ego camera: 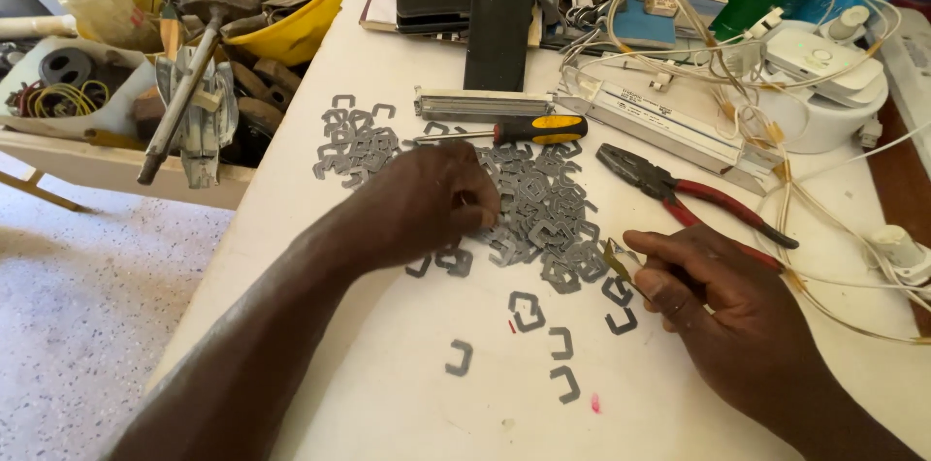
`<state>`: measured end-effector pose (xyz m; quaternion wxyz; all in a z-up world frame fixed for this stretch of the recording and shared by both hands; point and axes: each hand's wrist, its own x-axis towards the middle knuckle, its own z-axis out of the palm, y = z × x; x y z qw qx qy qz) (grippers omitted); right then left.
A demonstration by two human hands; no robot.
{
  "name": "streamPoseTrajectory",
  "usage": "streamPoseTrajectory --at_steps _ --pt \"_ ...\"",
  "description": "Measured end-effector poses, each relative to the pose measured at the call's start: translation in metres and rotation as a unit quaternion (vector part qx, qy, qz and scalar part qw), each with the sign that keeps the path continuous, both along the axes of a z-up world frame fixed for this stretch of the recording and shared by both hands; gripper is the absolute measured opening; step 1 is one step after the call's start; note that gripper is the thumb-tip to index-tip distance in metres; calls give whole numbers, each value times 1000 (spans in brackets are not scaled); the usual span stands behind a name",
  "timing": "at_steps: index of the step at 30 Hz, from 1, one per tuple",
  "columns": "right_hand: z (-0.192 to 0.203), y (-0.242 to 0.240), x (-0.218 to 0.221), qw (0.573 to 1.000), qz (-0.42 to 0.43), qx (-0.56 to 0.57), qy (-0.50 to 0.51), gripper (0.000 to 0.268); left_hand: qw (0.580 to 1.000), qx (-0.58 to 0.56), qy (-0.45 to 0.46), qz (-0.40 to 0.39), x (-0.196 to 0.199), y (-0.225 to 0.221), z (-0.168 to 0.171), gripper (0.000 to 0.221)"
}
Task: Sorting and arranging small metal clips on a workbench
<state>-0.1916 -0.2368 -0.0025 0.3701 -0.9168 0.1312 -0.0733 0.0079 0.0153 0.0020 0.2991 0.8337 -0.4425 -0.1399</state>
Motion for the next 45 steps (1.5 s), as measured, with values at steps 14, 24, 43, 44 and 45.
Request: streamPoseTrajectory --at_steps 14,24,43,44,45 --pt "10 -7 1 996 -14 59 62 17 976 -48 170 -125 -79 -33 8 10" --pt "-19 -30 6 960 20 276 -28 13 882 -40 339 -326 -100 -39 -19 9" --pt "-7 -48 20 906 -98 327 -249 22 909 -189 -104 -357 -107 -74 -48 24" --pt "-6 -43 17 910 -90 331 -233 25 932 -180 -28 -314 -97 -70 -43 26" --pt "-5 -39 15 913 -82 334 -217 28 947 -169 50 -269 -86 -67 -37 29"
